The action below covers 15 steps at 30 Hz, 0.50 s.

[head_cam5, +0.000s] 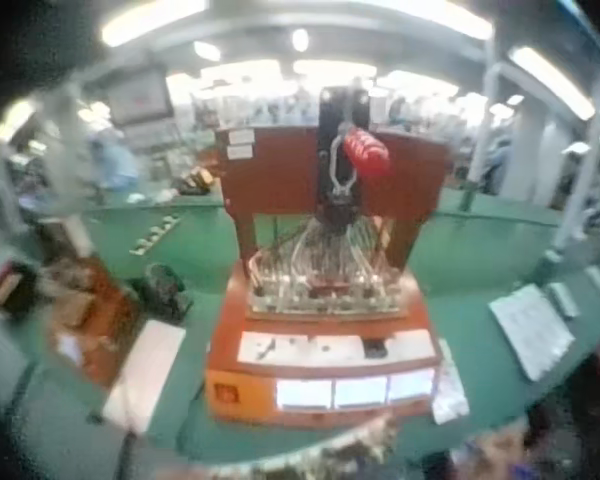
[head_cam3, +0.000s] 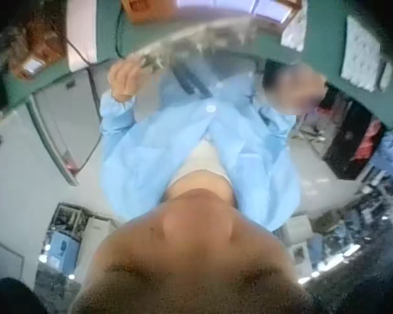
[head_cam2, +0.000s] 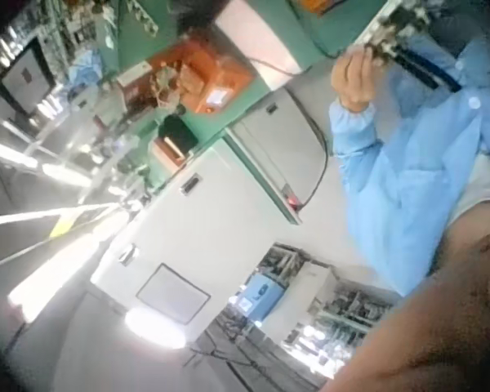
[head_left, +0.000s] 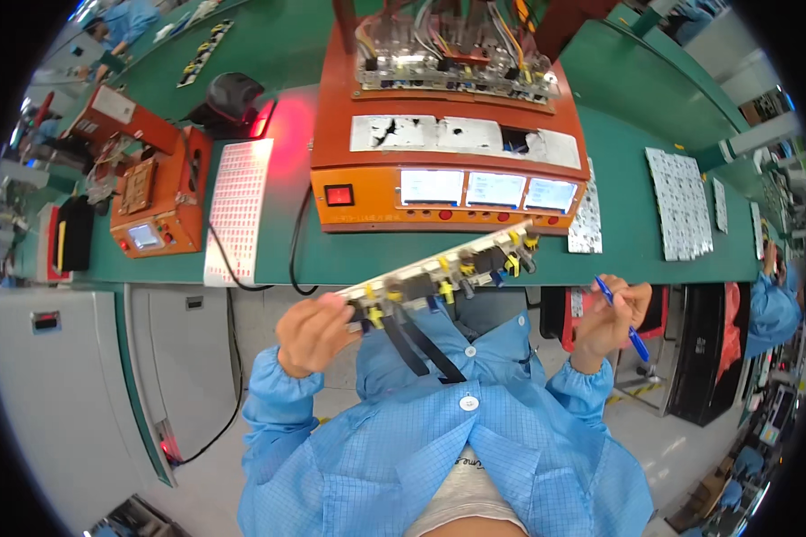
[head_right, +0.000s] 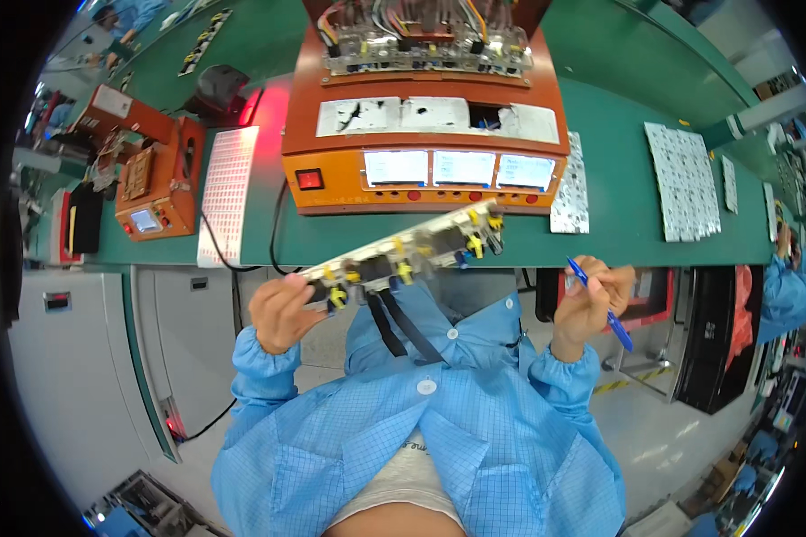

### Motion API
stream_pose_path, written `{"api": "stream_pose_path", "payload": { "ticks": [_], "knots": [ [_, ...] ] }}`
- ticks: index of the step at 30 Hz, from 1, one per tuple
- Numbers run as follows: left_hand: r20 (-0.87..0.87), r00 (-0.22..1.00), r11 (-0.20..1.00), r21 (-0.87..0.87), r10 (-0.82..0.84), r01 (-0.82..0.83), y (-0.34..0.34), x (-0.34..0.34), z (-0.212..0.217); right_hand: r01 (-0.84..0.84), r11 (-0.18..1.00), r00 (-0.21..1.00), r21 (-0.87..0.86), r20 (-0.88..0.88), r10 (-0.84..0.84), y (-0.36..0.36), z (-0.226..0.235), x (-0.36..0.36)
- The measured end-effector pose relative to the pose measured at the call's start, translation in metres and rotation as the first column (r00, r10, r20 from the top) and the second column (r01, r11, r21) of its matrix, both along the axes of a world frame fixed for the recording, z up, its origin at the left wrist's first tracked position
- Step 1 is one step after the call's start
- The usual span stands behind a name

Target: Testing printed circuit boards using a test fixture and marking them with a pen.

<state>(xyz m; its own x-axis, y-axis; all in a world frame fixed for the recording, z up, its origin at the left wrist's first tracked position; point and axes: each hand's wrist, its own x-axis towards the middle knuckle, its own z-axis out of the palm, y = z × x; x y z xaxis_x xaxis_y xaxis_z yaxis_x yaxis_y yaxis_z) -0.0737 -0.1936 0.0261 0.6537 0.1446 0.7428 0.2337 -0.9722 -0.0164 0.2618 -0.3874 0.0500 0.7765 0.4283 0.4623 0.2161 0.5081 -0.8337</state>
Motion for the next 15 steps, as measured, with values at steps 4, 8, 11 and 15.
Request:
{"api": "stream_pose_path", "payload": {
  "ticks": [4,8,11,15],
  "knots": [
    [0.261,0.853,0.869,-0.342,0.453,-0.357,-0.01,-0.012,-0.002,0.064,0.998,0.998,0.008,-0.028,-0.064,-0.008,-0.01,0.008],
    [0.408,0.623,0.694,-0.645,0.667,-0.32,0.018,-0.014,-0.011,0.024,0.999,0.996,0.027,-0.09,-0.021,-0.009,-0.017,0.009],
    [0.402,0.524,0.616,-0.711,0.751,-0.338,0.05,-0.012,-0.026,0.015,0.999,0.994,0.037,-0.104,-0.011,-0.011,-0.017,0.012],
    [0.224,0.532,0.536,-0.634,0.817,-0.557,0.068,-0.009,-0.031,0.03,0.998,0.996,0.064,-0.083,-0.024,-0.019,-0.021,0.024]
  ]
}}
